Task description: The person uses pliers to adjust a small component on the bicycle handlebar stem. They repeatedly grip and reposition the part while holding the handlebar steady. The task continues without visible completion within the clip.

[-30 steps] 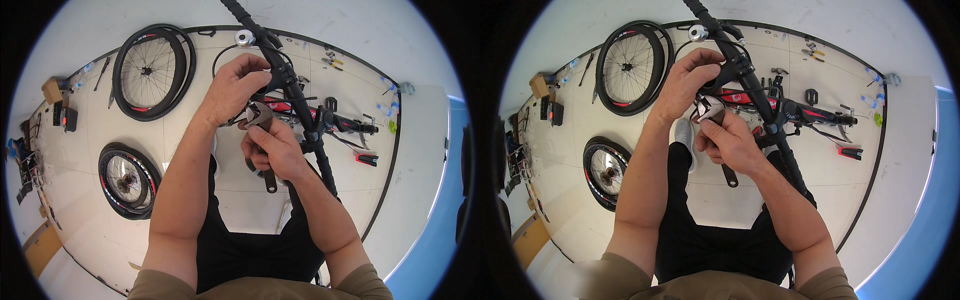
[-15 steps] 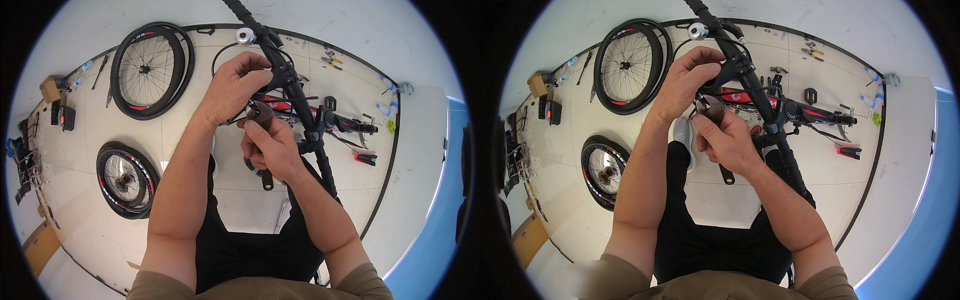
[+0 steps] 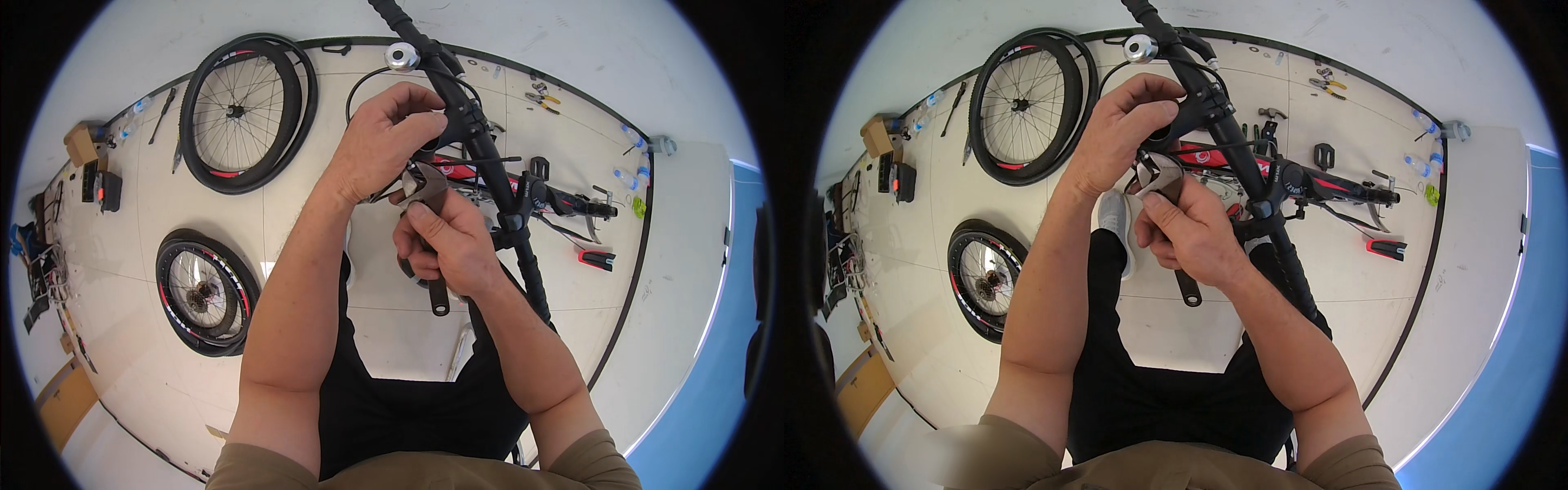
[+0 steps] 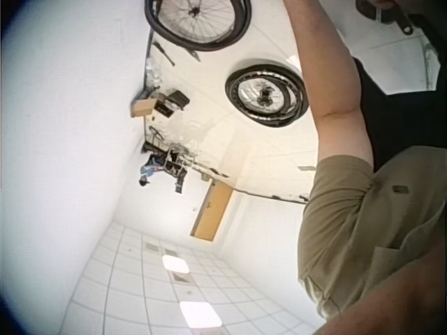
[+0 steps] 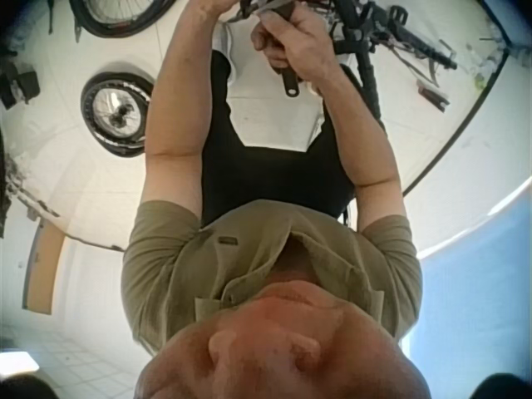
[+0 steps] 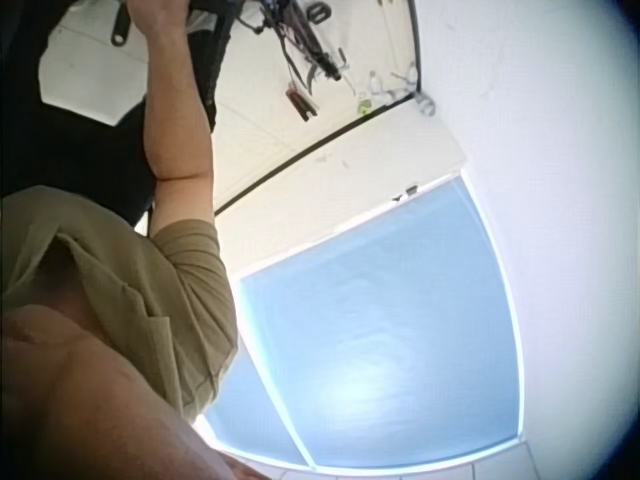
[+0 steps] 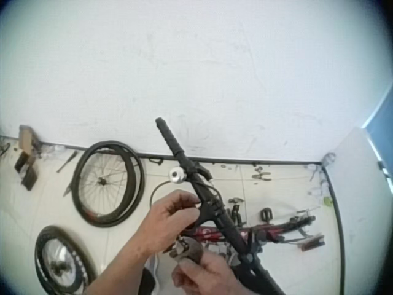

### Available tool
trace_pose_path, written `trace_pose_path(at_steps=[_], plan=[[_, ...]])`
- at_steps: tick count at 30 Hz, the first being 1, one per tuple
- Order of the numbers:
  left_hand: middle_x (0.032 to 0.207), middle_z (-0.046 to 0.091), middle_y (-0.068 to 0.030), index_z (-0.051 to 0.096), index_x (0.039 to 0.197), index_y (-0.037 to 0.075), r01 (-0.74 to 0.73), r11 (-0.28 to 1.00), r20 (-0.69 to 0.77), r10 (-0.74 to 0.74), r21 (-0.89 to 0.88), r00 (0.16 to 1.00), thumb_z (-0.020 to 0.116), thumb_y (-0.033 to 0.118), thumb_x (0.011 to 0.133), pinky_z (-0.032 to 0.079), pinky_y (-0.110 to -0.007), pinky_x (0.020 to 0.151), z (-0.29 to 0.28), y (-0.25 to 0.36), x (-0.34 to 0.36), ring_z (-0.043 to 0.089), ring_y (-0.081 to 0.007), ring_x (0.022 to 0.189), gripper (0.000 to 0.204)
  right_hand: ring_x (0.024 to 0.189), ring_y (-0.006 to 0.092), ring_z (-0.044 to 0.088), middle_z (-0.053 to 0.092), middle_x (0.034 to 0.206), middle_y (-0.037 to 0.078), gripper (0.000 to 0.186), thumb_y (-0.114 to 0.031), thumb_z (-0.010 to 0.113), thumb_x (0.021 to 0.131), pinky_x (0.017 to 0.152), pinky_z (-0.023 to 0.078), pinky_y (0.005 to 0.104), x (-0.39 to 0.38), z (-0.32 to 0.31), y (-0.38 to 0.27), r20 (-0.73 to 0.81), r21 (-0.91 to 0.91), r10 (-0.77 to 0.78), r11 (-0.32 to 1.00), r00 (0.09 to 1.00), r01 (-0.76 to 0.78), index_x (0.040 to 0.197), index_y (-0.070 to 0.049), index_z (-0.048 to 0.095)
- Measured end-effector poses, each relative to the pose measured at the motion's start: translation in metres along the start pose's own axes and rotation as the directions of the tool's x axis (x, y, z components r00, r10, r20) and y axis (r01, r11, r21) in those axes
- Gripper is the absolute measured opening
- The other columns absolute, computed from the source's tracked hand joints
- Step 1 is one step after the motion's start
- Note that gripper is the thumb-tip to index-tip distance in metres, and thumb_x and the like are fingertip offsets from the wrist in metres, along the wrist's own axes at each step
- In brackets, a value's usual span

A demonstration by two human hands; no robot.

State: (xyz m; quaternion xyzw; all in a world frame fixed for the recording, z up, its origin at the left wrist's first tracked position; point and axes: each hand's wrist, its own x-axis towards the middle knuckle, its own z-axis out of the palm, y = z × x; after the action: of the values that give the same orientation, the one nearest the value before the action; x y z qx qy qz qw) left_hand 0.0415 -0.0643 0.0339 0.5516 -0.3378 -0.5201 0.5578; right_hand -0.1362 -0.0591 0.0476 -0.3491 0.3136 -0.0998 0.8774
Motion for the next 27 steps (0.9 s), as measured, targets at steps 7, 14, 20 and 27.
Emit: trace_pose_path(at_steps=[7,14,20,27], plan=[[0.103,0.068,-0.0061,0.064,0.111,-0.003,-0.007,1.0,0.001,0.007,-0.018,1.0,0.066,0.024,0.086,0.048,-0.027,0.085,0.0009,-0.0004,0.0,0.06,-0.0123,0.093,0.037,0.049,0.0072,0.039,0.059,0.078,0.009,0.024,-0.029,0.043,0.108,0.044,0.032,0.0243,0.0005,0.0047,0.007,-0.038,-0.022,-0.095,0.995,0.995,0.094,0.114,-0.006,0.05],[0.103,0.068,-0.0061,0.064,0.111,-0.003,-0.003,1.0,0.005,0.003,-0.029,1.0,0.066,0.021,0.087,0.049,-0.027,0.085,0.0001,-0.0003,0.0002,0.06,-0.0124,0.093,0.034,0.049,0.007,0.041,0.06,0.078,0.009,0.026,-0.031,0.042,0.109,0.044,0.034,0.0242,-0.0008,0.004,0.0042,-0.043,0.023,-0.036,0.999,0.998,0.037,0.111,-0.006,0.049],[0.101,0.067,-0.0057,0.064,0.11,-0.003,-0.003,0.999,0.006,0.003,-0.054,1.0,0.066,0.02,0.086,0.049,-0.026,0.084,0.0015,0.0021,-0.0005,0.06,-0.0119,0.092,0.033,0.048,0.008,0.039,0.059,0.076,0.01,0.035,-0.032,0.04,0.109,0.046,0.034,0.0238,-0.0003,0.007,0.0075,-0.119,-0.124,-0.111,0.988,0.987,0.096,0.121,-0.002,0.053],[0.101,0.068,-0.0059,0.064,0.11,-0.003,-0.037,0.999,-0.001,0.037,-0.001,0.999,0.066,0.02,0.086,0.049,-0.026,0.084,0.0012,0.0039,-0.0017,0.06,-0.0119,0.092,0.034,0.046,0.008,0.041,0.06,0.076,0.009,0.025,-0.029,0.041,0.109,0.042,0.035,0.0248,-0.0015,0.0072,0.0029,-0.081,-0.117,-0.095,0.989,0.992,0.085,0.11,-0.005,0.049]])
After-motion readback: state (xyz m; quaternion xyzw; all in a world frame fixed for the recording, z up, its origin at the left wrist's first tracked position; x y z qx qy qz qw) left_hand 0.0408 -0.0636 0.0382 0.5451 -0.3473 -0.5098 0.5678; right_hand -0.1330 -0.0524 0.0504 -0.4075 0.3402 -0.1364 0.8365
